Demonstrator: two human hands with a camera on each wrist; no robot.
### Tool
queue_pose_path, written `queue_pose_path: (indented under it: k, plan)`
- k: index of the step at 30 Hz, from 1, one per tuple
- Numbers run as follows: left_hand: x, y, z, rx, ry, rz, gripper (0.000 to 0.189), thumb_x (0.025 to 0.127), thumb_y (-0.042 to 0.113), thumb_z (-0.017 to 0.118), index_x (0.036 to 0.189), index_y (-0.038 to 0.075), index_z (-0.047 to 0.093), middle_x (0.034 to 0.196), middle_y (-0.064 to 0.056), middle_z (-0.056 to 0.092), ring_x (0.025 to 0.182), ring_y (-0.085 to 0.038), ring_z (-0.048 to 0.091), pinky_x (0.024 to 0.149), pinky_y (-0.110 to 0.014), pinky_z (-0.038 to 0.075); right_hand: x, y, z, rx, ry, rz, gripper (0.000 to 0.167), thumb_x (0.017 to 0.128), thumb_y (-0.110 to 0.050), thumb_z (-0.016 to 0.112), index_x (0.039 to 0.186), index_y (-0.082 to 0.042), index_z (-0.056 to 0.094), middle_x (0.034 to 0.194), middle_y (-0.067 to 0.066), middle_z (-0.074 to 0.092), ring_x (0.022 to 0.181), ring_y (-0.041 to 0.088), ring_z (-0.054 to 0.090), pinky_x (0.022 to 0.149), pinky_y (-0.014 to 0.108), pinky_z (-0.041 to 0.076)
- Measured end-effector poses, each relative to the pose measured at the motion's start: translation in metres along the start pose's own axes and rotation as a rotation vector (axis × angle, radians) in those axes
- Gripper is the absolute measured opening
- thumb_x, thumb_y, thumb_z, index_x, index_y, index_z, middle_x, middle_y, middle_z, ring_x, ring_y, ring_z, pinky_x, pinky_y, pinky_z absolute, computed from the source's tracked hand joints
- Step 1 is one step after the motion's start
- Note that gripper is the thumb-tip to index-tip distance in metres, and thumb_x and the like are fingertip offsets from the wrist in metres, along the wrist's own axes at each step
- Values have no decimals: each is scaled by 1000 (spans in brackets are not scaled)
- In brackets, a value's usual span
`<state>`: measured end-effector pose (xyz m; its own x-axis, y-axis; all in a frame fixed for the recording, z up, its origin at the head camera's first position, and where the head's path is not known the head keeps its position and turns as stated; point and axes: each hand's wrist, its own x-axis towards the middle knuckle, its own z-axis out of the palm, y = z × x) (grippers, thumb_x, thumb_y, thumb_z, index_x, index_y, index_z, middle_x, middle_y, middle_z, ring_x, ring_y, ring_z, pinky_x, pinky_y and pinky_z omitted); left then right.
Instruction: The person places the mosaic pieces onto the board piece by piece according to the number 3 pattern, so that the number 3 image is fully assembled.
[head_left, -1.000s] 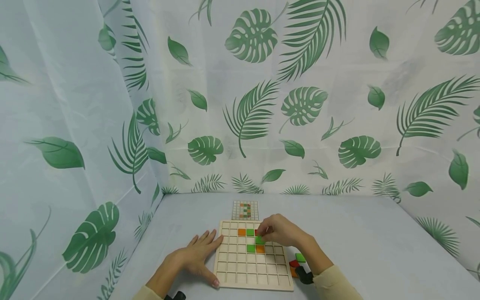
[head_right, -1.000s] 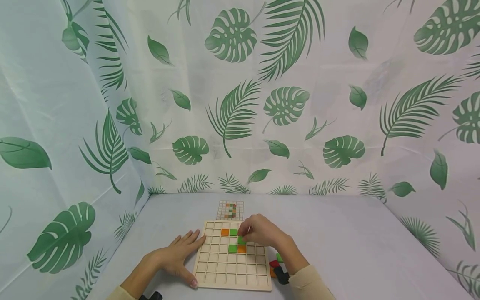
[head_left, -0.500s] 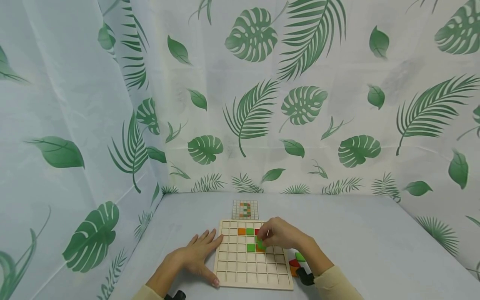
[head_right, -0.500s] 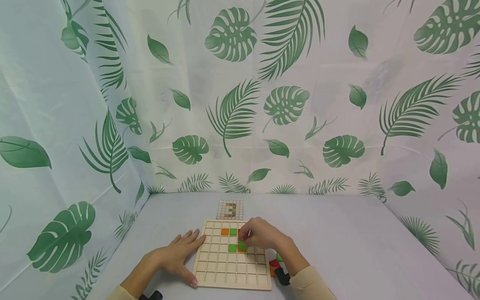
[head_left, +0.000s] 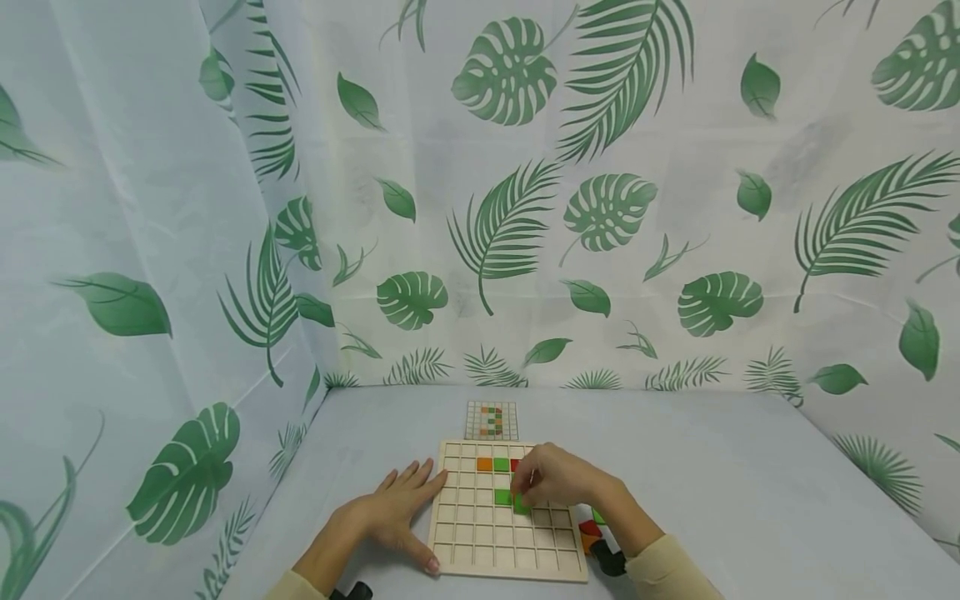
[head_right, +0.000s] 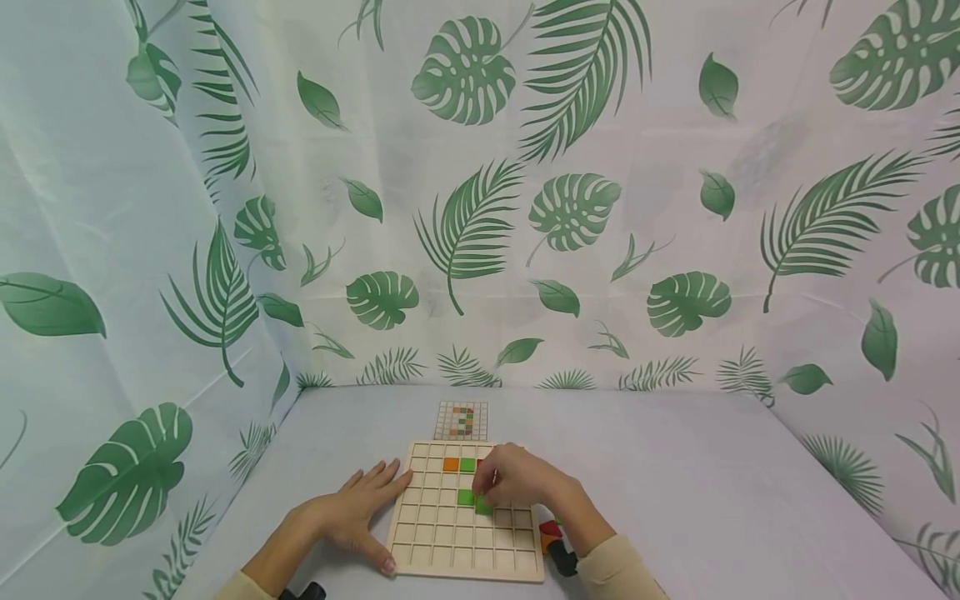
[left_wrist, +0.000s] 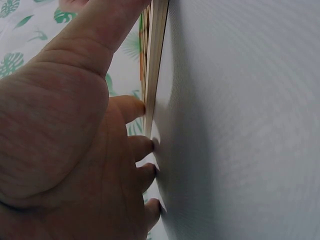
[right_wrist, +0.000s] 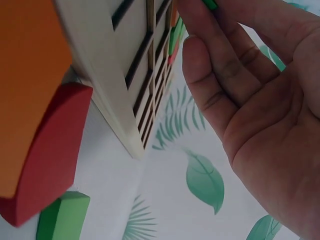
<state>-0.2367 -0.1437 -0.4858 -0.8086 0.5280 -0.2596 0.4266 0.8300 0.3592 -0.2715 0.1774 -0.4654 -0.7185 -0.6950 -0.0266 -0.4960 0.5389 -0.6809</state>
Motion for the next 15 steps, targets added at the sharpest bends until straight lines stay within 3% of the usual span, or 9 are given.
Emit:
queue_pose_path:
  k: [15]
  plan:
    - [2,-4,3,-8,6,16,134,63,76,86,168,23,22,176,-15,12,163,-39,9,130,-64,10,-1,-6,3,-30,6,-9,16,83,1,84,86,-14,81,82,-5,75,70,3,62,65,20,55]
